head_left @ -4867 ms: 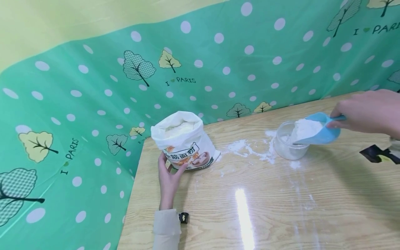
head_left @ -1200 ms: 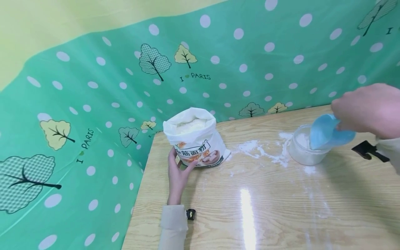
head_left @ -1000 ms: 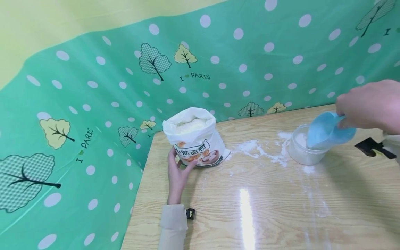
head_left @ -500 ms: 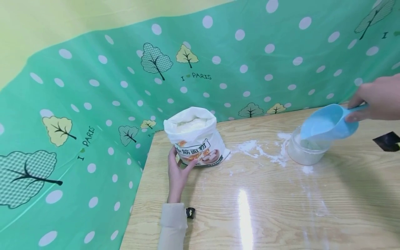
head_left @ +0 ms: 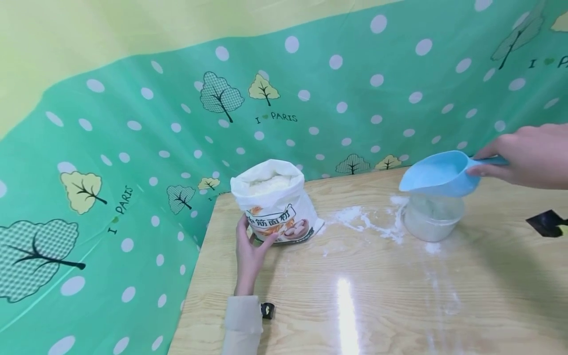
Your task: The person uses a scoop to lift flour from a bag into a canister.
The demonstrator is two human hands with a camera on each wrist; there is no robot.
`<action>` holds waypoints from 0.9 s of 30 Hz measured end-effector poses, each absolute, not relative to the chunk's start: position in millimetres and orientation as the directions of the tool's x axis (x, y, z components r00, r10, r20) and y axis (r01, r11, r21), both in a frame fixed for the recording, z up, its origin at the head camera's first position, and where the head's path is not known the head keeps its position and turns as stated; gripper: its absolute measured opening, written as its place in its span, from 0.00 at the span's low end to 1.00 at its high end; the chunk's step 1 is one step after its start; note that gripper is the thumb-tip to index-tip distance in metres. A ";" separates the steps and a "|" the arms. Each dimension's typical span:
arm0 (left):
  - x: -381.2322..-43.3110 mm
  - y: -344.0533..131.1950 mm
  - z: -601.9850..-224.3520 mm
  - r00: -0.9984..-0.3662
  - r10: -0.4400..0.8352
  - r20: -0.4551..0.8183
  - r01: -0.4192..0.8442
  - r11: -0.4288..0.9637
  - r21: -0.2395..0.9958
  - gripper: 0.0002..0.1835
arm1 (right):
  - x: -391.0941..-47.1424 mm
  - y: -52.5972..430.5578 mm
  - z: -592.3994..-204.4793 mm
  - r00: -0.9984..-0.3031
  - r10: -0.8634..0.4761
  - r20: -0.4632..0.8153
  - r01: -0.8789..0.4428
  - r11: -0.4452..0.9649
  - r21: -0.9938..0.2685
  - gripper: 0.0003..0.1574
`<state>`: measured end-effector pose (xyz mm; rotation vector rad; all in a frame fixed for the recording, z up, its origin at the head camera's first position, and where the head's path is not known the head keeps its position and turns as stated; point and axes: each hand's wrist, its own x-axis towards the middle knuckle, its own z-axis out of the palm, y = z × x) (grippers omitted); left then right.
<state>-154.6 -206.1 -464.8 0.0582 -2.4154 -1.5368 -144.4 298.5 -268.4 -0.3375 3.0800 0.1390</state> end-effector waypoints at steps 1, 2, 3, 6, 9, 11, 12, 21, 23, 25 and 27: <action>-154.5 -206.6 -464.9 -0.961 -0.180 0.208 0.113 0.433 0.894 0.54 | -143.7 296.2 -266.5 -0.975 -0.218 -0.046 -0.222 0.971 0.088 0.29; -154.7 -207.1 -465.2 -0.961 -0.176 0.211 0.118 0.429 0.896 0.54 | -143.5 294.0 -264.4 -0.974 -0.224 -0.038 -0.226 0.970 0.092 0.30; -154.8 -207.2 -465.0 -0.962 -0.172 0.212 0.121 0.427 0.896 0.54 | -143.6 292.0 -262.4 -0.973 -0.230 -0.027 -0.232 0.968 0.095 0.30; -156.1 -207.7 -465.2 -0.962 -0.171 0.213 0.124 0.418 0.900 0.54 | -145.6 286.1 -258.4 -0.967 -0.256 0.007 -0.253 0.961 0.106 0.31; -157.0 -207.8 -465.1 -0.962 -0.172 0.214 0.125 0.419 0.899 0.54 | -149.1 281.1 -257.0 -0.961 -0.277 0.016 -0.274 0.956 0.109 0.31; -157.0 -207.8 -465.2 -0.961 -0.171 0.216 0.129 0.415 0.901 0.53 | -151.8 277.9 -256.9 -0.957 -0.290 0.018 -0.287 0.953 0.099 0.30; -157.1 -207.8 -465.3 -0.961 -0.169 0.218 0.131 0.413 0.901 0.53 | -153.2 276.3 -256.9 -0.956 -0.293 0.018 -0.291 0.953 0.090 0.30; -154.0 -208.2 -467.3 -0.964 -0.179 0.195 0.101 0.430 0.897 0.54 | -157.7 259.2 -260.6 -0.937 -0.343 0.069 -0.342 0.939 0.017 0.29; -153.8 -208.5 -466.9 -0.963 -0.177 0.204 0.109 0.434 0.894 0.54 | -158.5 254.9 -261.9 -0.934 -0.349 0.080 -0.349 0.937 0.007 0.27; -154.1 -209.0 -466.7 -0.961 -0.174 0.215 0.120 0.438 0.891 0.54 | -159.3 250.3 -262.8 -0.932 -0.353 0.086 -0.353 0.935 0.009 0.27; -154.7 -209.5 -467.0 -0.959 -0.172 0.223 0.128 0.442 0.888 0.54 | -160.1 246.2 -263.0 -0.929 -0.359 0.091 -0.360 0.933 0.011 0.27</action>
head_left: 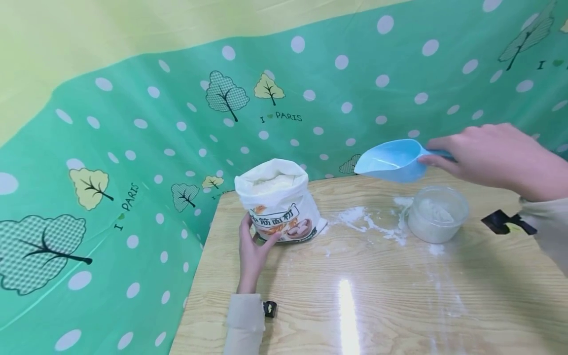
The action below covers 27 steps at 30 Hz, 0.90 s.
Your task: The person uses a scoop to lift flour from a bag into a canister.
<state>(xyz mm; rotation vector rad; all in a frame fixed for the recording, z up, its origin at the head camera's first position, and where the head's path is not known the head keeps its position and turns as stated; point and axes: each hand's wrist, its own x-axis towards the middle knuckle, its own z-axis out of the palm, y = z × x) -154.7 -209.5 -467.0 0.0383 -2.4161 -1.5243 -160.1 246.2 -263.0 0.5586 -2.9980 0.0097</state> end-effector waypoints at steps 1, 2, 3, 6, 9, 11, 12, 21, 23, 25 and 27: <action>-155.0 -209.6 -467.1 -0.959 -0.172 0.225 0.129 0.443 0.887 0.54 | -160.7 244.0 -262.7 -0.927 -0.362 0.093 -0.363 0.932 0.010 0.28; -155.4 -209.6 -467.3 -0.959 -0.172 0.226 0.130 0.443 0.887 0.54 | -161.0 241.9 -262.3 -0.926 -0.366 0.096 -0.367 0.930 0.010 0.26; -155.6 -209.7 -467.5 -0.959 -0.172 0.227 0.131 0.442 0.887 0.54 | -161.2 239.5 -261.9 -0.923 -0.371 0.102 -0.372 0.928 0.010 0.25; -156.0 -209.6 -467.8 -0.958 -0.172 0.228 0.133 0.438 0.889 0.53 | -161.7 232.7 -259.2 -0.907 -0.399 0.135 -0.401 0.916 0.010 0.24; -155.5 -209.4 -467.7 -0.958 -0.175 0.229 0.132 0.439 0.889 0.53 | -162.6 225.7 -255.4 -0.886 -0.430 0.172 -0.433 0.901 0.019 0.26; -155.1 -209.1 -467.3 -0.957 -0.177 0.231 0.132 0.441 0.888 0.53 | -163.7 220.5 -251.7 -0.878 -0.442 0.184 -0.446 0.895 0.022 0.26; -154.9 -209.0 -467.1 -0.957 -0.178 0.231 0.132 0.441 0.888 0.53 | -164.5 217.9 -249.9 -0.875 -0.447 0.183 -0.451 0.892 0.022 0.25; -154.8 -209.4 -467.2 -0.956 -0.182 0.229 0.128 0.442 0.888 0.53 | -170.8 195.1 -239.8 -0.846 -0.501 0.181 -0.505 0.862 0.025 0.24; -154.9 -209.6 -467.4 -0.957 -0.182 0.227 0.126 0.444 0.887 0.54 | -171.9 191.6 -238.6 -0.842 -0.506 0.189 -0.511 0.859 0.027 0.25; -154.9 -209.5 -467.7 -0.957 -0.180 0.228 0.127 0.444 0.887 0.53 | -173.2 188.2 -237.3 -0.837 -0.510 0.199 -0.516 0.856 0.028 0.24; -154.8 -209.1 -467.5 -0.957 -0.175 0.233 0.136 0.438 0.889 0.53 | -174.2 184.6 -236.0 -0.833 -0.516 0.202 -0.522 0.853 0.025 0.24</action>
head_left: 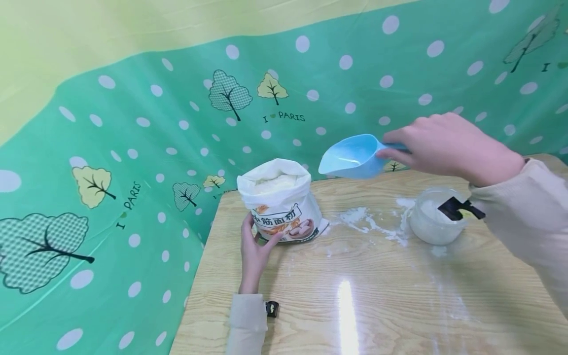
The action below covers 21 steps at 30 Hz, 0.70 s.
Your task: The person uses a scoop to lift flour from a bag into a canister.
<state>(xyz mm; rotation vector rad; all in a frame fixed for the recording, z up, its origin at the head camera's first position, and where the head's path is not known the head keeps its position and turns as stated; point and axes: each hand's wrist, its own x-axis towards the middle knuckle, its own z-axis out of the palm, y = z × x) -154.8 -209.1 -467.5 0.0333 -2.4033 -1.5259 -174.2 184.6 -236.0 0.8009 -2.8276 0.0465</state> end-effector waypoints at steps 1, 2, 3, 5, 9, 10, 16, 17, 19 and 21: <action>-154.9 -208.8 -467.7 -0.956 -0.172 0.237 0.141 0.436 0.889 0.53 | -174.7 182.5 -235.3 -0.830 -0.520 0.204 -0.526 0.850 0.024 0.24; -155.0 -208.3 -467.8 -0.956 -0.170 0.239 0.145 0.435 0.889 0.53 | -175.3 180.5 -234.7 -0.826 -0.524 0.209 -0.531 0.847 0.024 0.24; -155.3 -208.0 -467.9 -0.956 -0.168 0.240 0.147 0.433 0.889 0.53 | -176.1 178.4 -234.1 -0.820 -0.530 0.216 -0.538 0.843 0.027 0.24; -155.8 -207.4 -468.1 -0.956 -0.166 0.240 0.148 0.434 0.889 0.54 | -178.1 174.0 -233.2 -0.807 -0.545 0.228 -0.554 0.832 0.030 0.25; -156.8 -206.8 -467.7 -0.957 -0.168 0.238 0.145 0.433 0.889 0.54 | -183.4 163.3 -229.7 -0.790 -0.567 0.232 -0.574 0.817 0.044 0.25; -156.9 -206.7 -467.3 -0.956 -0.169 0.239 0.146 0.434 0.889 0.54 | -184.8 160.3 -228.4 -0.788 -0.572 0.228 -0.579 0.814 0.044 0.25; -156.2 -207.7 -464.8 -0.957 -0.171 0.236 0.141 0.435 0.889 0.53 | -190.9 139.3 -219.4 -0.789 -0.591 0.169 -0.593 0.804 0.043 0.21; -155.9 -208.1 -464.8 -0.957 -0.174 0.232 0.137 0.434 0.890 0.53 | -191.8 135.6 -218.3 -0.790 -0.593 0.156 -0.594 0.803 0.046 0.20; -155.4 -208.9 -465.5 -0.958 -0.178 0.227 0.131 0.432 0.892 0.53 | -193.6 128.3 -216.4 -0.790 -0.598 0.136 -0.597 0.801 0.051 0.19; -154.6 -209.5 -466.5 -0.958 -0.182 0.223 0.126 0.430 0.894 0.53 | -195.1 122.1 -215.3 -0.790 -0.602 0.118 -0.599 0.798 0.061 0.18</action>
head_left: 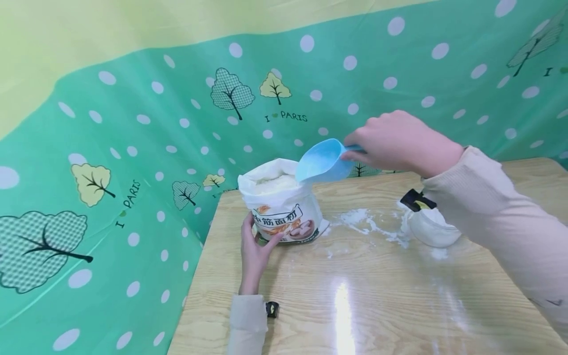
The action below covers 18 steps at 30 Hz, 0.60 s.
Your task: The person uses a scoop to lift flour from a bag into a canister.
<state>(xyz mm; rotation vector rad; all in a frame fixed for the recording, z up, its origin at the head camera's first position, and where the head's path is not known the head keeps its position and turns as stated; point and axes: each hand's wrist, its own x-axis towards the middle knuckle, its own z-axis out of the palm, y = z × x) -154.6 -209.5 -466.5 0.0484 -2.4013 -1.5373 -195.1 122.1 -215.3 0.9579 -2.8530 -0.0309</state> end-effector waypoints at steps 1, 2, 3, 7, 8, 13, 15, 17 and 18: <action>-154.2 -209.8 -466.9 -0.958 -0.182 0.222 0.126 0.430 0.894 0.53 | -195.5 119.5 -215.0 -0.789 -0.603 0.114 -0.600 0.797 0.063 0.18; -153.9 -209.9 -466.8 -0.958 -0.180 0.225 0.130 0.427 0.895 0.53 | -196.0 117.2 -214.6 -0.790 -0.603 0.110 -0.600 0.797 0.067 0.17; -153.6 -210.0 -467.1 -0.958 -0.178 0.226 0.132 0.425 0.895 0.53 | -196.4 115.1 -214.4 -0.789 -0.604 0.108 -0.600 0.797 0.070 0.16; -152.9 -210.0 -467.7 -0.959 -0.176 0.223 0.130 0.426 0.896 0.53 | -198.1 107.2 -214.7 -0.787 -0.610 0.094 -0.605 0.792 0.081 0.15; -152.9 -209.9 -467.8 -0.959 -0.178 0.222 0.128 0.427 0.895 0.53 | -198.6 105.0 -214.8 -0.783 -0.615 0.092 -0.609 0.789 0.084 0.14; -153.4 -209.9 -466.9 -0.956 -0.184 0.226 0.127 0.435 0.892 0.52 | -201.0 92.1 -215.4 -0.759 -0.643 0.104 -0.635 0.766 0.104 0.14; -153.7 -209.9 -466.4 -0.956 -0.185 0.227 0.127 0.435 0.891 0.52 | -201.2 87.6 -215.4 -0.755 -0.646 0.108 -0.635 0.763 0.121 0.14; -153.9 -209.6 -466.1 -0.957 -0.183 0.226 0.127 0.435 0.891 0.52 | -201.1 84.0 -214.9 -0.758 -0.644 0.102 -0.632 0.764 0.127 0.14; -154.0 -209.6 -466.1 -0.957 -0.183 0.226 0.127 0.436 0.891 0.52 | -200.9 82.2 -214.4 -0.761 -0.642 0.095 -0.630 0.766 0.129 0.14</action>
